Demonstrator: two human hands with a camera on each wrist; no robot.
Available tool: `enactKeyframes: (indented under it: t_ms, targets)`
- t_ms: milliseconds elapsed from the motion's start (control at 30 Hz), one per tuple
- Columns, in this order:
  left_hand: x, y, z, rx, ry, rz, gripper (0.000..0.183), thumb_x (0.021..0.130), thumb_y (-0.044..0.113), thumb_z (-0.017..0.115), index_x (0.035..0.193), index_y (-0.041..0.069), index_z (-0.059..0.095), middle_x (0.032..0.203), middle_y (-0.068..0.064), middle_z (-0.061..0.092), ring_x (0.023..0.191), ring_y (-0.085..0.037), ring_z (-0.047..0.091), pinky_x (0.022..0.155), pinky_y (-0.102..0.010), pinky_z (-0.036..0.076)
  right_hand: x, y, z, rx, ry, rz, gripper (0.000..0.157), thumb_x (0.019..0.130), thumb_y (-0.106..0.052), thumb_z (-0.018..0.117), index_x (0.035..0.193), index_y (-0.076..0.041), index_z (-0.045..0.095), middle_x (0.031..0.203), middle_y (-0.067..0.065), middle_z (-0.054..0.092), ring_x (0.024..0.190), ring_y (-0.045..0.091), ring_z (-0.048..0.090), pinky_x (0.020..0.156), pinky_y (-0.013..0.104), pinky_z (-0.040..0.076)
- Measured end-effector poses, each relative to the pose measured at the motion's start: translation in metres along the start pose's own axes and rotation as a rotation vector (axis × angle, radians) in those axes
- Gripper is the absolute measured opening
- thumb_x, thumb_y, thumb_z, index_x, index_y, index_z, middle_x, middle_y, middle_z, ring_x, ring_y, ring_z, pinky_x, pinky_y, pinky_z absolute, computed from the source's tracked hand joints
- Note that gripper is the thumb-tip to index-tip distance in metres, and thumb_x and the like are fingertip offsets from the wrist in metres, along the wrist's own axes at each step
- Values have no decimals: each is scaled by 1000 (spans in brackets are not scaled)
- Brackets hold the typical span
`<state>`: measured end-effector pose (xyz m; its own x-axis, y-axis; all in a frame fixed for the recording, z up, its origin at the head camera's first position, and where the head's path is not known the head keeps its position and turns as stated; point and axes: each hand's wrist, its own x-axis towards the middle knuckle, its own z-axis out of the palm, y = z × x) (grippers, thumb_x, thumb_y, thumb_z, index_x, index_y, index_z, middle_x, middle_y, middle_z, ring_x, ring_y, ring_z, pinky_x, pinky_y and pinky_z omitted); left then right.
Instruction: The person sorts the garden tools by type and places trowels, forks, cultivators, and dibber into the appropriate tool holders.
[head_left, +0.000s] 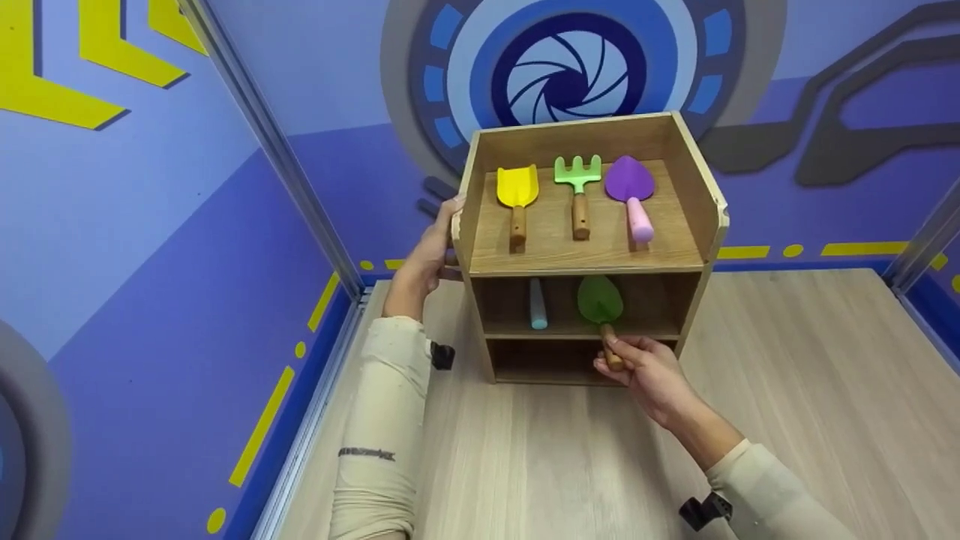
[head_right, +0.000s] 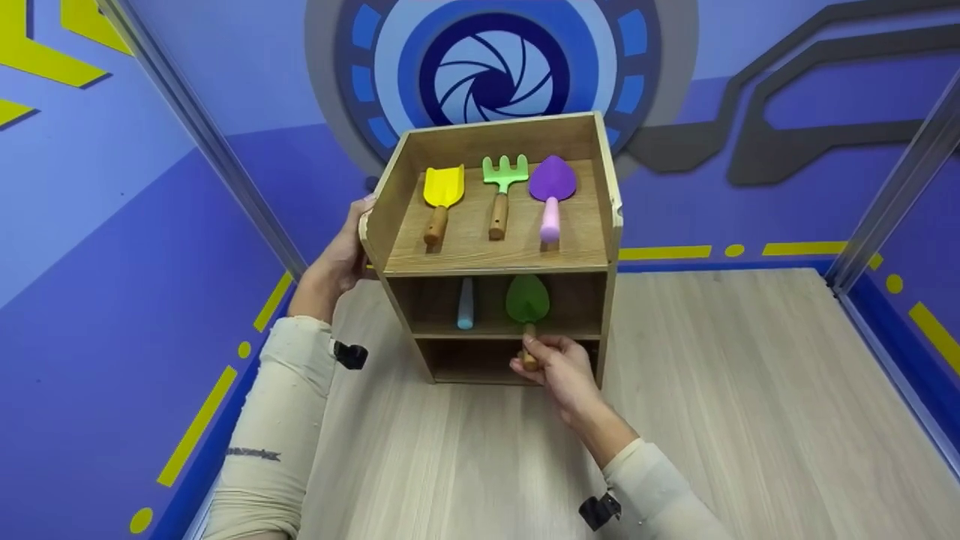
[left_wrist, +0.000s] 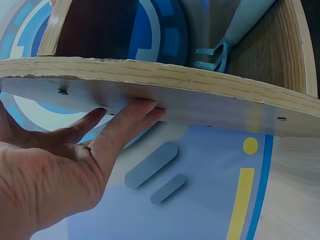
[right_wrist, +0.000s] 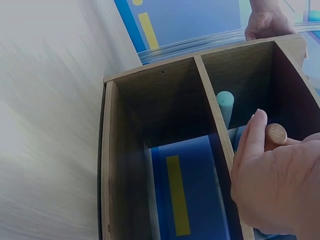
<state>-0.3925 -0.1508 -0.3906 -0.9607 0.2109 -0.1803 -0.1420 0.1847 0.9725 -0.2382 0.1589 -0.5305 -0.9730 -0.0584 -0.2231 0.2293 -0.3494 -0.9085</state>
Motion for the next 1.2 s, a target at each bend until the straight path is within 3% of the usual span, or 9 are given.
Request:
enactKeyframes:
  t_ms: [467, 733, 1200]
  targets:
    - [-1, -1, -3, -19, 14, -1, 94, 85, 89, 46, 147, 19, 61, 128, -14, 70, 105, -30, 77, 84, -44, 64, 4, 0, 11, 2, 83, -22, 40, 110, -13, 58, 136, 7, 34, 121, 15, 52, 94, 13, 72, 92, 26, 63]
    - [1, 1, -1, -8, 7, -7, 100, 85, 90, 47, 154, 19, 54, 134, -14, 67, 110, -33, 76, 85, -44, 64, 3, 0, 7, -11, 78, -32, 43, 109, -14, 61, 136, 6, 34, 114, 12, 56, 93, 17, 76, 91, 29, 64]
    - [2, 0, 0, -29, 3, -23, 91, 86, 88, 47, 140, 17, 64, 126, -12, 71, 101, -30, 77, 81, -44, 64, 2, 0, 2, -57, 74, -40, 46, 109, -18, 62, 139, 5, 35, 116, 10, 62, 92, 12, 71, 89, 28, 64]
